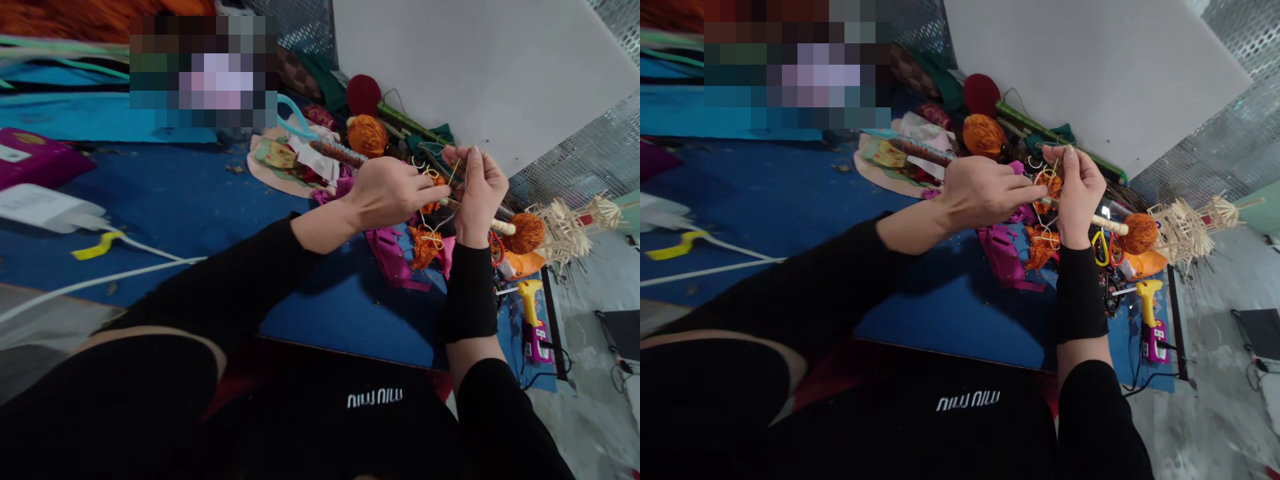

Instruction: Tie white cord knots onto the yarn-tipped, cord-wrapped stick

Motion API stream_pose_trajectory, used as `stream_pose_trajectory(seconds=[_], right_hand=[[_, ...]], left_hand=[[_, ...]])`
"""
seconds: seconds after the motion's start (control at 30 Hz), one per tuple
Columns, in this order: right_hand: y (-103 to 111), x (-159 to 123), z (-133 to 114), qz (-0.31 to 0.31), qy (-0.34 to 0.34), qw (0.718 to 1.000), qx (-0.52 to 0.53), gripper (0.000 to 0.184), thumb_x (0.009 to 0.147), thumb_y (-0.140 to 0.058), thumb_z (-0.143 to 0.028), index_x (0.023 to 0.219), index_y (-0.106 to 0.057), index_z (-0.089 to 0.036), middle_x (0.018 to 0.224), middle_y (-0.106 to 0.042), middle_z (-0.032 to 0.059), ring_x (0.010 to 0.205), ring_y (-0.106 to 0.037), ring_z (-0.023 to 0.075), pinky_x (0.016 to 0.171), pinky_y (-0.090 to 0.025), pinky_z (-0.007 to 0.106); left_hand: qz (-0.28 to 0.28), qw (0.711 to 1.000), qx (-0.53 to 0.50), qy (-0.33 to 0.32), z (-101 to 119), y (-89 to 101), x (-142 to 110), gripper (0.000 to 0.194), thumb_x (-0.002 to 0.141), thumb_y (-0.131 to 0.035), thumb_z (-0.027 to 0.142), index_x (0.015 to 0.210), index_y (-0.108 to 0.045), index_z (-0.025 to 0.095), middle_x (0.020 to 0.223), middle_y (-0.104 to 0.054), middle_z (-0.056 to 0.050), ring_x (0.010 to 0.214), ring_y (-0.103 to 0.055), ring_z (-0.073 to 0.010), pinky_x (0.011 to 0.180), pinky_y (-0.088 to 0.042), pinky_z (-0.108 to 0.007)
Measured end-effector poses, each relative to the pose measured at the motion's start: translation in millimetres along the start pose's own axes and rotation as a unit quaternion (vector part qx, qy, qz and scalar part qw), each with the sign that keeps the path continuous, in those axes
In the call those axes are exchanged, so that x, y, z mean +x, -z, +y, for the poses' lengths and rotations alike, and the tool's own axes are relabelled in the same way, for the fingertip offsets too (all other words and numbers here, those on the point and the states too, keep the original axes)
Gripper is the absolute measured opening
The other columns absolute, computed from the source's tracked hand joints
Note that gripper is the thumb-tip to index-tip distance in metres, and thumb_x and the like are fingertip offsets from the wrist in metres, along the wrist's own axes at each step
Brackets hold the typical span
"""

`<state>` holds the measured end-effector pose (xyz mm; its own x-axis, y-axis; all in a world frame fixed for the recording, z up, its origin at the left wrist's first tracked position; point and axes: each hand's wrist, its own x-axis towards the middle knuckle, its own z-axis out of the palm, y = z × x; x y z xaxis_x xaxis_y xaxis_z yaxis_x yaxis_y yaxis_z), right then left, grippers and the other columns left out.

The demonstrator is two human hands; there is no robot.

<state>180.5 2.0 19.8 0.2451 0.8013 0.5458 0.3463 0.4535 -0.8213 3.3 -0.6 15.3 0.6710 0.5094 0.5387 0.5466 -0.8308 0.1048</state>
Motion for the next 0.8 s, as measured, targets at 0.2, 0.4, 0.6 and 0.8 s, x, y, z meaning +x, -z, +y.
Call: stream_pose_trajectory(seconds=[0.2,0.4,0.6,0.8], right_hand=[[-2,-3,-15,0.015,-0.056,0.998,0.019,0.029,0.102,-0.056,-0.047,0.09,-0.07,-0.025,0.102,-0.082,0.0041,0.086,-0.072,0.0126,0.07,-0.062,0.029],[38,-1,-40,-0.054,-0.027,0.998,0.024,0.031,0.093,-0.072,-0.049,0.079,-0.065,-0.022,0.098,-0.079,0.0054,0.069,-0.067,0.0107,0.041,-0.029,0.022],[109,7,-52,-0.012,-0.044,0.999,-0.005,0.023,0.083,-0.081,-0.035,0.067,-0.071,-0.02,0.066,-0.065,0.0,0.039,-0.039,0.0027,0.035,-0.013,0.025],[149,18,-33,0.115,-0.056,0.992,-0.018,0.018,0.073,-0.084,-0.032,0.063,-0.072,-0.022,0.055,-0.054,-0.0023,0.038,-0.033,0.0031,0.037,-0.013,0.027]], left_hand=[[0.01,0.999,-0.037,0.017,-1,0.8,1,0.047,0.106,-0.035,0.025,0.114,-0.082,0.027,0.101,-0.079,-0.011,0.089,-0.071,-0.0288,0.074,-0.043,-0.042],[-0.001,0.995,0.033,0.093,-17,14.9,0,0.044,0.103,-0.044,0.029,0.128,-0.08,0.032,0.108,-0.08,-0.007,0.086,-0.066,-0.0263,0.067,-0.036,-0.04],[0.023,0.983,0.01,0.181,-39,44.4,-5,0.046,0.103,-0.043,0.043,0.132,-0.078,0.033,0.121,-0.081,-0.002,0.099,-0.067,-0.0243,0.072,-0.039,-0.043],[0.03,0.97,-0.043,0.237,-56,56.0,-11,0.041,0.093,-0.056,0.038,0.127,-0.08,0.036,0.114,-0.083,0.007,0.101,-0.066,-0.02,0.092,-0.048,-0.038]])
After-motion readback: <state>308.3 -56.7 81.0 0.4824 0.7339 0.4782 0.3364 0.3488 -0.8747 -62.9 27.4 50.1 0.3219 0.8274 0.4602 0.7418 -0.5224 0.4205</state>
